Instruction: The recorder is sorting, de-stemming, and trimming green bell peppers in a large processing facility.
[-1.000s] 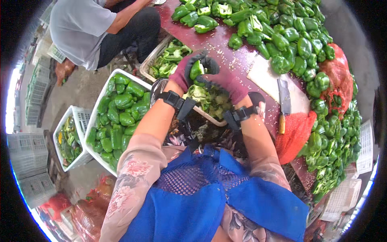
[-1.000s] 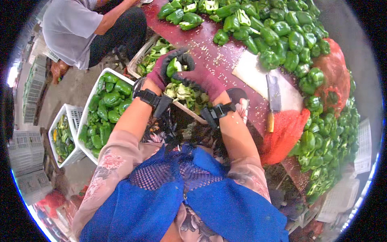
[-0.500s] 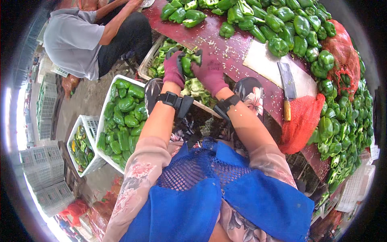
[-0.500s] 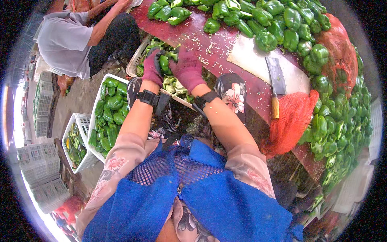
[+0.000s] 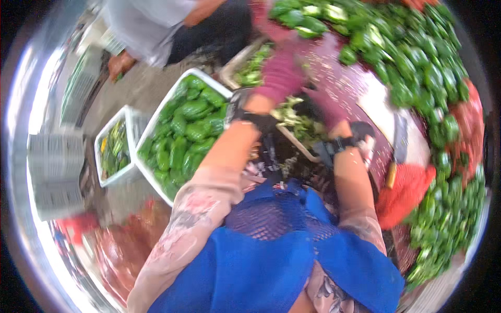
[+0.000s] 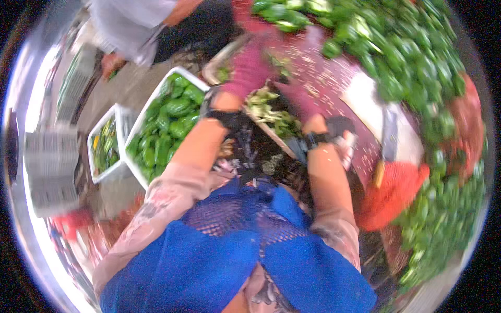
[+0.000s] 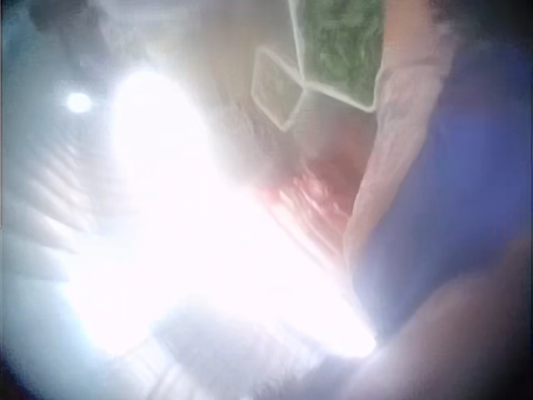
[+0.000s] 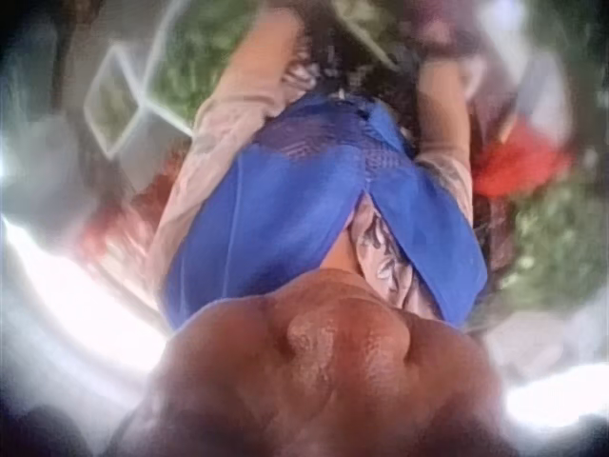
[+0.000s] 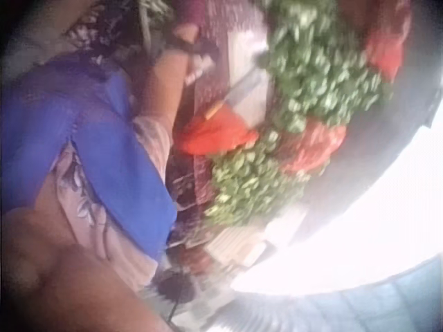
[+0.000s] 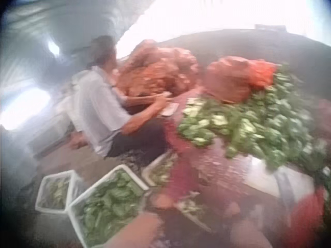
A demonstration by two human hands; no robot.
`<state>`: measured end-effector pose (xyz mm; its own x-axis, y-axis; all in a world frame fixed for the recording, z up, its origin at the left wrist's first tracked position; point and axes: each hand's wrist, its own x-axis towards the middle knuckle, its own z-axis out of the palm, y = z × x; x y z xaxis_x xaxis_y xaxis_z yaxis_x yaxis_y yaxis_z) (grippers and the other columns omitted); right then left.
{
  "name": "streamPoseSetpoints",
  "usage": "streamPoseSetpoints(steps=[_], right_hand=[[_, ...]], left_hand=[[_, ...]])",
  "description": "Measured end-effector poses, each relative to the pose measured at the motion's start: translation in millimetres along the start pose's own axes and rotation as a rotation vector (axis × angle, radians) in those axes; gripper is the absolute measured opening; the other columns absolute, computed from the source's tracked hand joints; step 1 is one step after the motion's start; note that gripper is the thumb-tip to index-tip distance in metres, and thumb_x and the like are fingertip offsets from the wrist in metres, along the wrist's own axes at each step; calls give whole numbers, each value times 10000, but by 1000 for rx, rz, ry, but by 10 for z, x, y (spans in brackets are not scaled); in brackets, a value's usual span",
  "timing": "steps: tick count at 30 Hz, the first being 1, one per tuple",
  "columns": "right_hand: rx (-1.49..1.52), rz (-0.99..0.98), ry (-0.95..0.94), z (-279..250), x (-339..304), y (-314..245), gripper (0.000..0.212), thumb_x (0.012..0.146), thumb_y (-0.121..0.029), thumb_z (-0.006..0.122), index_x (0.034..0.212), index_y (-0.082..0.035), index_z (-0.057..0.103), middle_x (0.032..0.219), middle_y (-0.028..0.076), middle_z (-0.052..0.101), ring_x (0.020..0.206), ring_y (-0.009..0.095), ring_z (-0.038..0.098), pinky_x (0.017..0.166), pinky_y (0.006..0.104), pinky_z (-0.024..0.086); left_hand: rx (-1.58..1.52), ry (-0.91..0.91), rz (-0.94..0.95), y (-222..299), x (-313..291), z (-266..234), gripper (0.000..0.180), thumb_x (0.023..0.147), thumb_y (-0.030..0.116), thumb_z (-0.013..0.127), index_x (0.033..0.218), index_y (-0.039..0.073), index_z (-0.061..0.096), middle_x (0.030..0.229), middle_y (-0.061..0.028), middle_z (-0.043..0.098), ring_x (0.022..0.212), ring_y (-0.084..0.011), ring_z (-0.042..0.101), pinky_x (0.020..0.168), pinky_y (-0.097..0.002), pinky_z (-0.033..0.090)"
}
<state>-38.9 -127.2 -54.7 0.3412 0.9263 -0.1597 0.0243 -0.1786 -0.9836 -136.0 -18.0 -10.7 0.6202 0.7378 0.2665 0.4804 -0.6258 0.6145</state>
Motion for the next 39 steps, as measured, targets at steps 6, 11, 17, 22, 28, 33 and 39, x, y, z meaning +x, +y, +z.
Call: streamPoseSetpoints(steps=[6, 11, 17, 22, 28, 33, 39], right_hand=[[-41, -252, 290, -615, 586, 986, 320, 864, -167, 598, 1152, -31, 566, 984, 70, 635, 769, 181, 622, 647, 302, 516], [165, -51, 233, -662, 503, 861, 347, 888, -167, 568, 1209, -48, 507, 949, 76, 620, 718, 167, 619, 607, 301, 532], [150, 25, 215, -318, 314, 391, 350, 908, -171, 532, 1239, -66, 486, 983, 80, 606, 707, 173, 623, 606, 297, 538], [165, 62, 230, -262, 320, 412, 385, 856, -173, 606, 1193, -3, 533, 1033, 83, 606, 880, 161, 593, 664, 274, 507], [-396, -152, 412, -457, 406, 936, 387, 871, -162, 564, 1220, -2, 514, 1092, 121, 585, 828, 178, 608, 656, 277, 516], [305, 86, 349, -89, 175, 197, 393, 882, -147, 570, 1243, -20, 477, 1062, 118, 591, 761, 213, 628, 629, 319, 537], [350, -78, 626, -415, 392, 526, 389, 886, -151, 564, 1230, 0, 463, 1060, 101, 583, 778, 187, 599, 691, 298, 510]], left_hand=[[515, 84, 528, 302, 45, 123, 547, 729, 193, 595, 1262, 239, 488, 1301, -133, 454, 1039, -338, 528, 815, -426, 471], [558, 62, 122, -418, 59, -503, 579, 736, 184, 596, 1294, 245, 456, 1297, -130, 449, 1080, -347, 503, 840, -443, 466], [807, -91, -337, -1940, -613, -1428, 586, 784, 224, 575, 1342, 253, 401, 1389, -144, 370, 1186, -381, 454, 935, -468, 428], [768, -82, -636, -2798, -1358, -1786, 607, 827, 354, 530, 1377, 173, 348, 1445, -133, 297, 1299, -377, 317, 1017, -474, 343], [768, -73, -575, -3464, -2114, -1105, 761, 813, 550, 505, 1432, 192, 244, 1481, -125, 232, 1342, -411, 205, 1100, -489, 165], [732, -258, -821, -2638, -1460, -1553, 755, 808, 519, 533, 1414, 146, 279, 1456, -137, 282, 1329, -394, 251, 1089, -472, 200], [68, -188, -344, -1244, 210, -987, 722, 775, 448, 639, 1354, 100, 385, 1359, -158, 431, 1230, -305, 438, 1006, -356, 355]])
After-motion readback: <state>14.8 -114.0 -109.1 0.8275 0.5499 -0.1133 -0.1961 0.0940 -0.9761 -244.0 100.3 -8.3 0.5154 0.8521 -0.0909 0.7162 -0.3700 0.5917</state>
